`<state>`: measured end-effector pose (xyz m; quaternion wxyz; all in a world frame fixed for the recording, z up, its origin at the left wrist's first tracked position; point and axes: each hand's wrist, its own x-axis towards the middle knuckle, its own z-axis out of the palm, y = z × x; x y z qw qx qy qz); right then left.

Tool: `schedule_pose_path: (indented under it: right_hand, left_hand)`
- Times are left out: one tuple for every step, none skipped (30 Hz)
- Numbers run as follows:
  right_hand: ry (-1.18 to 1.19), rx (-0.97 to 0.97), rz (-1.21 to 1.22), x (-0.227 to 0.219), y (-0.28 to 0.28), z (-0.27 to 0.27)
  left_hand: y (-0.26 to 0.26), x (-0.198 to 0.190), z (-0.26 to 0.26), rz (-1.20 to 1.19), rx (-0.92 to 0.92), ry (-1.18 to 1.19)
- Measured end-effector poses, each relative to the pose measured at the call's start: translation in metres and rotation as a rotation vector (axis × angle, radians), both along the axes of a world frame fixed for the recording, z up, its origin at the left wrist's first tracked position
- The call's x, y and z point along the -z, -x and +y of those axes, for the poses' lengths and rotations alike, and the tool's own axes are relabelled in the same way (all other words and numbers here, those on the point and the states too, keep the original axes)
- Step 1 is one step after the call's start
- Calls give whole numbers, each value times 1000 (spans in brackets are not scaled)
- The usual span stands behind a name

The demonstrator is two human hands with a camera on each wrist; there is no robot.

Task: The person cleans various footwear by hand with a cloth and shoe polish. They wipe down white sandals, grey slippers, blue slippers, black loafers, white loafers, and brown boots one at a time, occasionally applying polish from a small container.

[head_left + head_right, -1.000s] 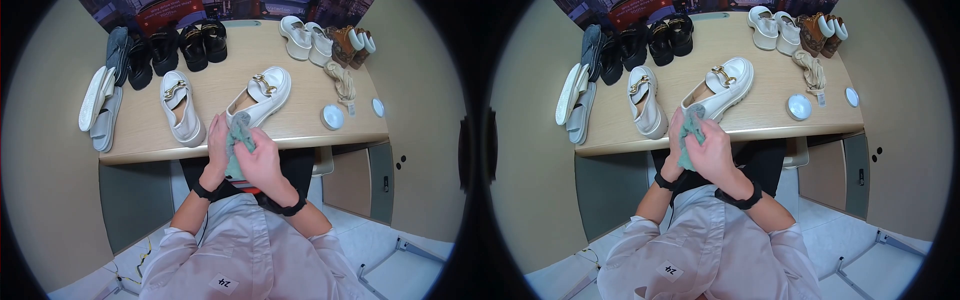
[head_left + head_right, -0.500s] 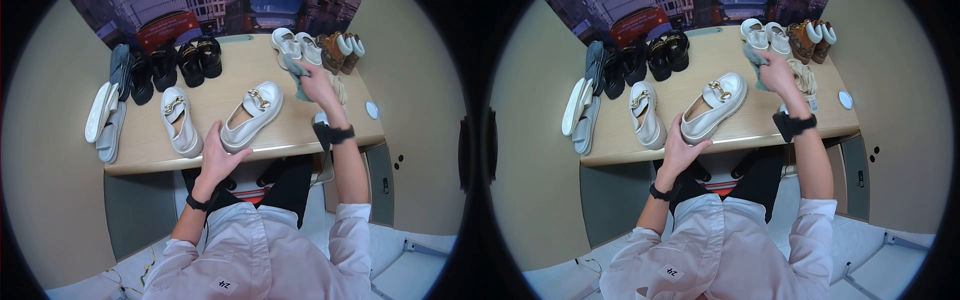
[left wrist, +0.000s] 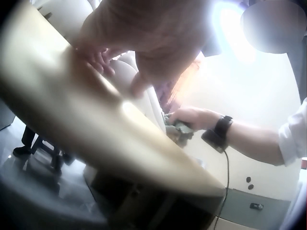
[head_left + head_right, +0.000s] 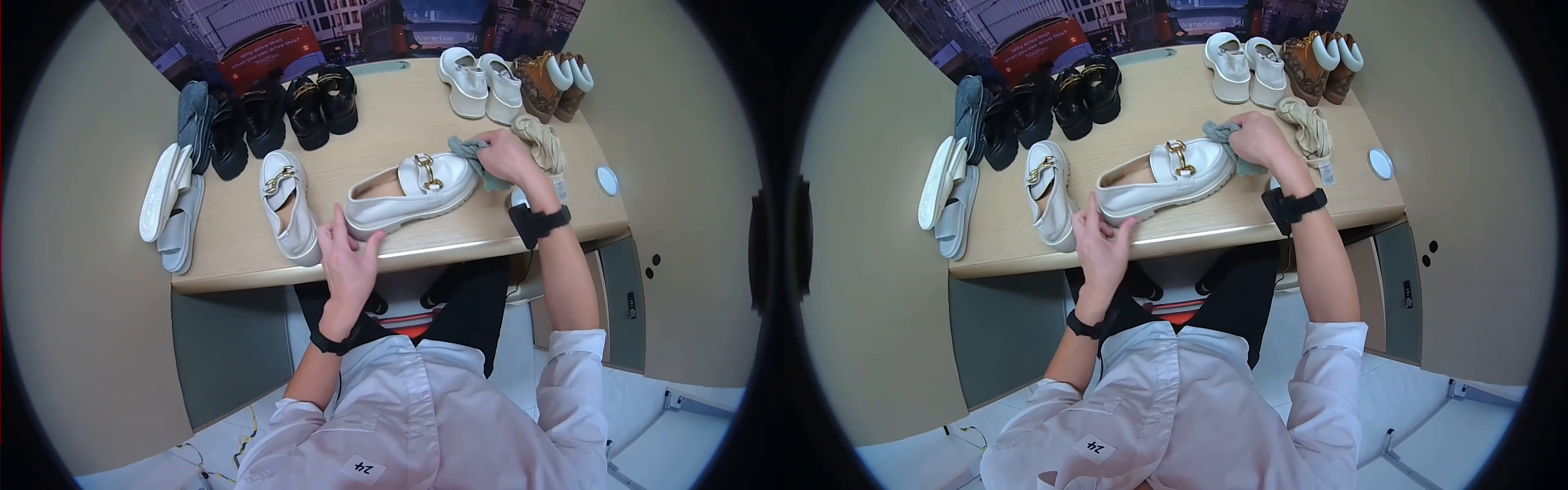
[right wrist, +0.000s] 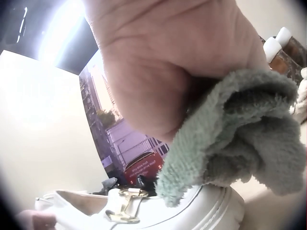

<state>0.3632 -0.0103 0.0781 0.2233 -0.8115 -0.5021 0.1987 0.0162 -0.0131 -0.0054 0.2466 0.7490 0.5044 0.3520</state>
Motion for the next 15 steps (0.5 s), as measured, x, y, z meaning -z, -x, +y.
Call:
schedule_pose_path:
  right_hand:
    - [23, 24, -12, 2, -2, -6]
    - [34, 25, 29, 0, 0, -15]
    - [45, 26, 70, -3, 3, -27]
    - [56, 26, 109, -6, 8, -39]
    - [56, 35, 152, -7, 14, -50]
    - [56, 42, 194, -7, 21, -61]
    - [52, 47, 236, -7, 28, -71]
    - [38, 53, 286, -6, 36, -81]
    - [37, 41, 354, -6, 46, -89]
    - [36, 30, 423, -6, 58, -97]
    - [34, 18, 490, -5, 70, -105]
    - [12, 17, 589, 8, 80, -110]
    - [-9, 16, 689, 21, 91, -115]
    - [-56, -7, 817, 22, 105, -122]
    - [-144, -112, 693, 40, 107, -127]
  left_hand:
    - [-1, 3, 5, -84, 17, -6]
    - [-2, 9, 13, -168, 33, -12]
    - [-4, 16, 20, -251, 49, -16]
    - [-7, 22, 26, -321, 130, 39]
    - [-12, 29, 32, -422, 176, 124]
    - [-18, 35, 39, -522, 220, 208]
    - [-24, 38, 47, -622, 262, 289]
    - [-25, 27, 54, -590, 308, 323]
    - [-30, 27, 63, -619, 397, 341]
    - [-35, 30, 71, -645, 487, 361]
    - [-37, 30, 75, -673, 578, 379]
    - [-36, 30, 75, -642, 563, 403]
    - [-34, 29, 73, -609, 548, 429]
    - [-31, 29, 70, -574, 532, 454]
    - [-25, 29, 63, -498, 465, 394]
